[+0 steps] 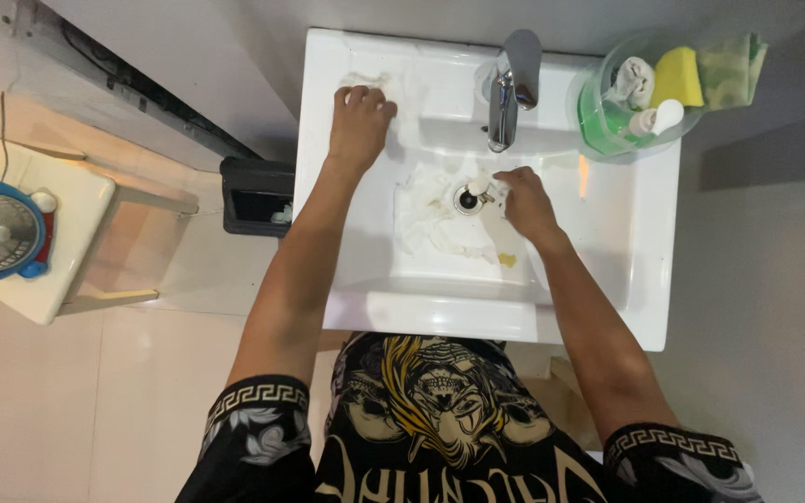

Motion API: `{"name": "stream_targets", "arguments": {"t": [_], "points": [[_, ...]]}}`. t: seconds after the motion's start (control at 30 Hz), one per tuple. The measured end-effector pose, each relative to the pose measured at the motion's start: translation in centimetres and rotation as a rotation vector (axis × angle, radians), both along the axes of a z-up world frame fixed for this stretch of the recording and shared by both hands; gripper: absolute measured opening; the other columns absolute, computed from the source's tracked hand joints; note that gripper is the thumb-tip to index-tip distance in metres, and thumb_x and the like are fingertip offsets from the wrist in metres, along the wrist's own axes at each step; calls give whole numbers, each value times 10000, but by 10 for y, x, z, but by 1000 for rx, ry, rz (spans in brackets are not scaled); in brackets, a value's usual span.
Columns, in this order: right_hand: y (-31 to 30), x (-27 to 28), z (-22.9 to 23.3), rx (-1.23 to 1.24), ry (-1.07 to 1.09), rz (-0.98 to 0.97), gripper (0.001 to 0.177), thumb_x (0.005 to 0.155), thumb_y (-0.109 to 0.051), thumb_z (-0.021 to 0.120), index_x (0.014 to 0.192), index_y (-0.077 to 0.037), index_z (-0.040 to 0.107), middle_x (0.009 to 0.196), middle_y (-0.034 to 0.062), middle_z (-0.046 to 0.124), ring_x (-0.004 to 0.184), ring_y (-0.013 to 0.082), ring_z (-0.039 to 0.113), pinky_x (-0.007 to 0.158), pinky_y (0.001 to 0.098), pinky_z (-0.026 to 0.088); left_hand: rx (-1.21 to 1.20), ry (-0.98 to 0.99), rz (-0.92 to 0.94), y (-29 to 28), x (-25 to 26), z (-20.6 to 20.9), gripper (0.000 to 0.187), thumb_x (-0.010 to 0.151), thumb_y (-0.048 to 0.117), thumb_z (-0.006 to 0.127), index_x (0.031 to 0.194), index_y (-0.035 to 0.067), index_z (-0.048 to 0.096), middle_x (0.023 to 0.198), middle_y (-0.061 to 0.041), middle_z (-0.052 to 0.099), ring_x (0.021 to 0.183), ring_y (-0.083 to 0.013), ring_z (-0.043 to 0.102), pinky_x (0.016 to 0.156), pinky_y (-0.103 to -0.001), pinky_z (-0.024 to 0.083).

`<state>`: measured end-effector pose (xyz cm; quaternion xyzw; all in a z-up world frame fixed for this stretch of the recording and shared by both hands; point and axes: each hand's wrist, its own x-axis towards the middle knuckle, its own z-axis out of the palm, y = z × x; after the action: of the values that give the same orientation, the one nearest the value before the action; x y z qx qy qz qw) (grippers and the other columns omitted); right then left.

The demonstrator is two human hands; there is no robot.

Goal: The person cleans a bathroom sink by hand, using a cloth and a sponge with soap to scrub the basin, faucet, and surrounding surfaces before rinsing them with water.

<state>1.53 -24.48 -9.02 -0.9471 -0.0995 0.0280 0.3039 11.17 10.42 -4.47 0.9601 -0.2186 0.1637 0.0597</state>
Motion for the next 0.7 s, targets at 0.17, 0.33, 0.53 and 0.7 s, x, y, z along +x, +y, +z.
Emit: {"name": "stream_targets", "arguments": {"t": [0.17, 0.33, 0.53, 0.7], "points": [[21, 19, -22, -136, -62, 236, 521, 850, -22, 662, 1365, -101, 639, 1389, 238, 512, 1232, 416, 513, 952, 480, 516, -49, 302, -131, -23, -44, -7, 269, 932, 81, 634, 1185, 90, 726, 1286, -142, 671, 1210, -333, 586, 1044, -526, 437], [31, 31, -62, -391, 67, 328, 505, 846, -39, 649, 1331, -179, 652, 1422, 162, 520, 1250, 370, 518, 952, 460, 532, 21, 658, -197, -65, -90, -29, 663, 730, 272, 764, 1364, 150, 612, 1429, -216, 520, 1266, -425, 486, 1002, -580, 405], [-1, 38, -37, -242, 65, 203, 316, 953, -164, 656, 1268, -160, 674, 1239, 114, 637, 1185, 345, 590, 957, 461, 528, 185, 599, -214, -72, -89, -87, 371, 1006, 130, 606, 1370, 204, 610, 1338, -121, 643, 1221, -310, 632, 1032, -454, 509], [-51, 29, -7, -27, 66, 90, 296, 1032, -222, 657, 1294, -84, 653, 1124, 149, 665, 1075, 366, 634, 928, 460, 508, -340, 677, -13, -47, -79, -40, 509, 908, 38, 578, 1408, 134, 561, 1208, -183, 655, 1076, -382, 647, 916, -475, 519]]}}
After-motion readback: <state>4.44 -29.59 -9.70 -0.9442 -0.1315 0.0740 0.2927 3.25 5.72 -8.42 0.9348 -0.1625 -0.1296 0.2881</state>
